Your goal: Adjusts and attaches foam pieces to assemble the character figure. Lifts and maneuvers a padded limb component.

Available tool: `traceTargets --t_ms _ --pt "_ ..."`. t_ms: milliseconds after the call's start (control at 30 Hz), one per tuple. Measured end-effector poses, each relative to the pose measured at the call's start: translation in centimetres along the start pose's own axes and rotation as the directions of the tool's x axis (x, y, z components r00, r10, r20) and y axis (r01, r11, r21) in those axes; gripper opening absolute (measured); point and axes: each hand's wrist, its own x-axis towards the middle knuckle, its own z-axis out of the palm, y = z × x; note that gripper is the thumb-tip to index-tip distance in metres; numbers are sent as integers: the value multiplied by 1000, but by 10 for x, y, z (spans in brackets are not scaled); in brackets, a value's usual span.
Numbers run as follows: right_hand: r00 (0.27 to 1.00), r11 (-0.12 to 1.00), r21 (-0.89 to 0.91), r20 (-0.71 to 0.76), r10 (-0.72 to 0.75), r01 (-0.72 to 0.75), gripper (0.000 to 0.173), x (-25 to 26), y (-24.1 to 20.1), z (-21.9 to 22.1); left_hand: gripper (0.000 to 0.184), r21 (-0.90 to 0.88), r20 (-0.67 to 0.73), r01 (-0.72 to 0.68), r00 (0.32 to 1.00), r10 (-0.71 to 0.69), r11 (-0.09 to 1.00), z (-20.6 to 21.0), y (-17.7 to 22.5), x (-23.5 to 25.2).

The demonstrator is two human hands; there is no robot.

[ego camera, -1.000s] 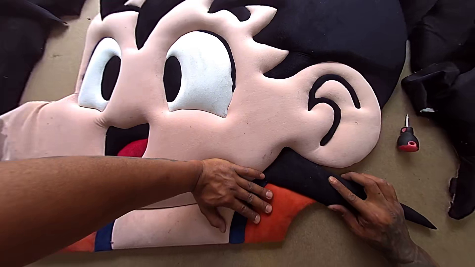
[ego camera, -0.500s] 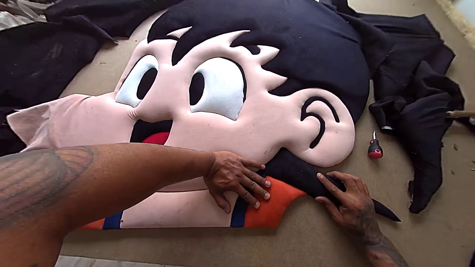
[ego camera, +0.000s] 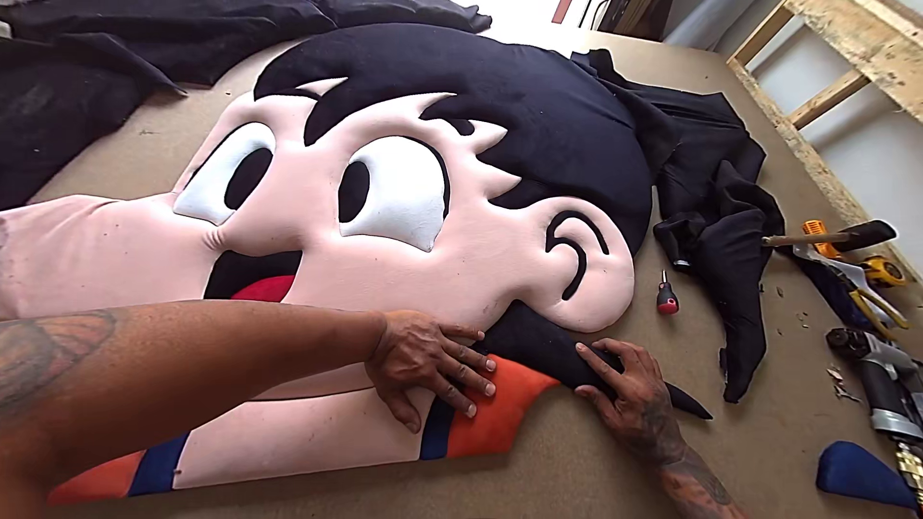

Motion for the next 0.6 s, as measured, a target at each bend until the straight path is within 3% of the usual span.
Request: traceTargets --t_ms 100,167,233,300,367,433,533,600 --pt "1000 1000 12 12 19 -19 55 0 -1 -1 84 59 -22 49 999 -48 997 -3 3 0" --pt "1000 999 25 12 24 -24 55 1 -1 0 94 169 -96 194 979 -180 966 -9 6 0" --pt "1000 999 37 6 20 -20 56 1 0 0 90 234 -254 446 886 -389 864 -12 10 5" --pt "1000 999 46 10 21 -22 56 1 0 0 92 196 -372 661 733 -569 724 -16 7 18" --pt "1000 999 45 18 24 -25 56 1 1 0 97 146 -337 746 655 -676 650 -28 -2 31" --pt "999 999 45 23 27 -28 56 1 1 -1 94 176 -231 701 712 -663 691 -39 -16 41" --pt "999 998 49 32 32 -33 56 2 1 -2 81 247 -110 505 862 -494 827 -48 -43 50" --pt "999 998 41 33 36 -38 56 3 0 -2 79 269 -64 418 907 -417 868 -51 -55 56"
